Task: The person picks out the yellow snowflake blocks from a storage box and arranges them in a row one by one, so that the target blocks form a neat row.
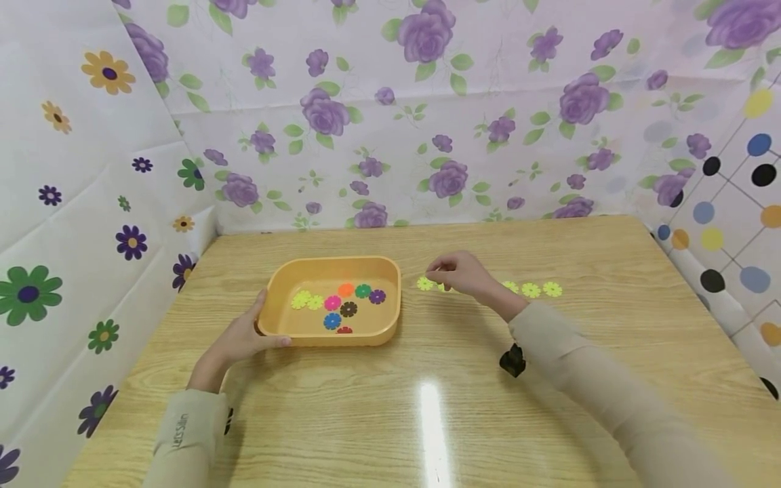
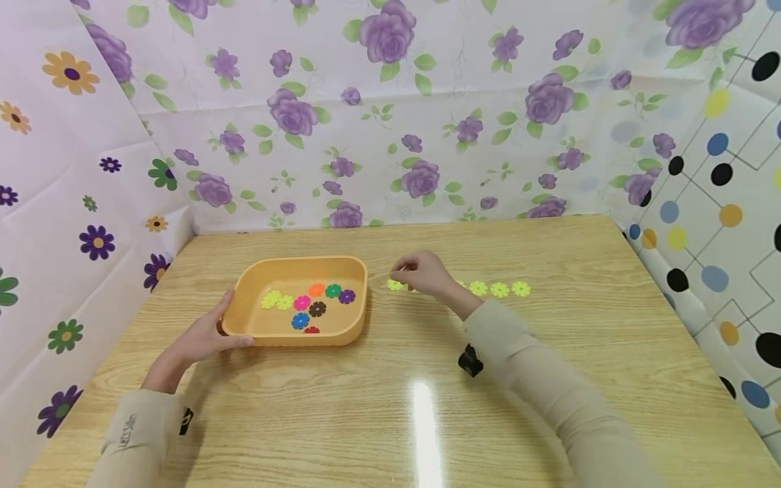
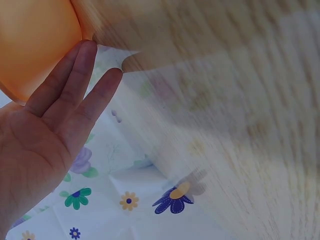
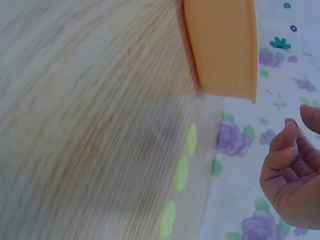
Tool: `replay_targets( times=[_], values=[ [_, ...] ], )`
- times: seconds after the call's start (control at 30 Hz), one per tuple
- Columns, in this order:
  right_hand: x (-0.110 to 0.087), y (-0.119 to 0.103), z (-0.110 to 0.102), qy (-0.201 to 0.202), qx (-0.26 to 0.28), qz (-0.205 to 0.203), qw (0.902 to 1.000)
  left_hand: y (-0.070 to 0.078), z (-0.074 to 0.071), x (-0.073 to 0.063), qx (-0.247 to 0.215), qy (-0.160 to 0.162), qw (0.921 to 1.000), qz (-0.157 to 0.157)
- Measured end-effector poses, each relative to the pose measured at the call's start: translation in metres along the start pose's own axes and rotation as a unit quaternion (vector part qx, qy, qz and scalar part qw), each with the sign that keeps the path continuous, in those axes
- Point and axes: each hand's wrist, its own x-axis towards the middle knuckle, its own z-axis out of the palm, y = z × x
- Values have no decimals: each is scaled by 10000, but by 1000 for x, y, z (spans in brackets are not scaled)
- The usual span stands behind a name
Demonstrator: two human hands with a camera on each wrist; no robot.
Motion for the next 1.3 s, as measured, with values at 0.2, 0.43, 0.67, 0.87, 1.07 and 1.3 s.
replay_targets(
  times=[0.2, 0.43, 0.67, 0.87, 1.07, 1.3],
  values=[
    [8, -11, 16, -45, 113, -128, 9998, -1, 0, 0, -8, 0, 10000, 13],
    [17, -24, 37, -35, 192, -180, 9996, 0, 0, 0, -28, -24, 10000, -57],
    [24, -37, 59, 102, 174, -233, 9995, 0, 1, 0, 44, 3, 10000, -21],
    [33, -47, 82, 400, 193, -281, 9986, 0, 0, 0, 69, 9, 10000, -37],
    [43, -55, 105, 520, 439, -218, 9974, 0, 0, 1, 38, -2, 10000, -54],
    [51, -59, 132, 575, -8, -675, 9961, -1, 2, 2, 57, -13, 9999, -91]
  ],
)
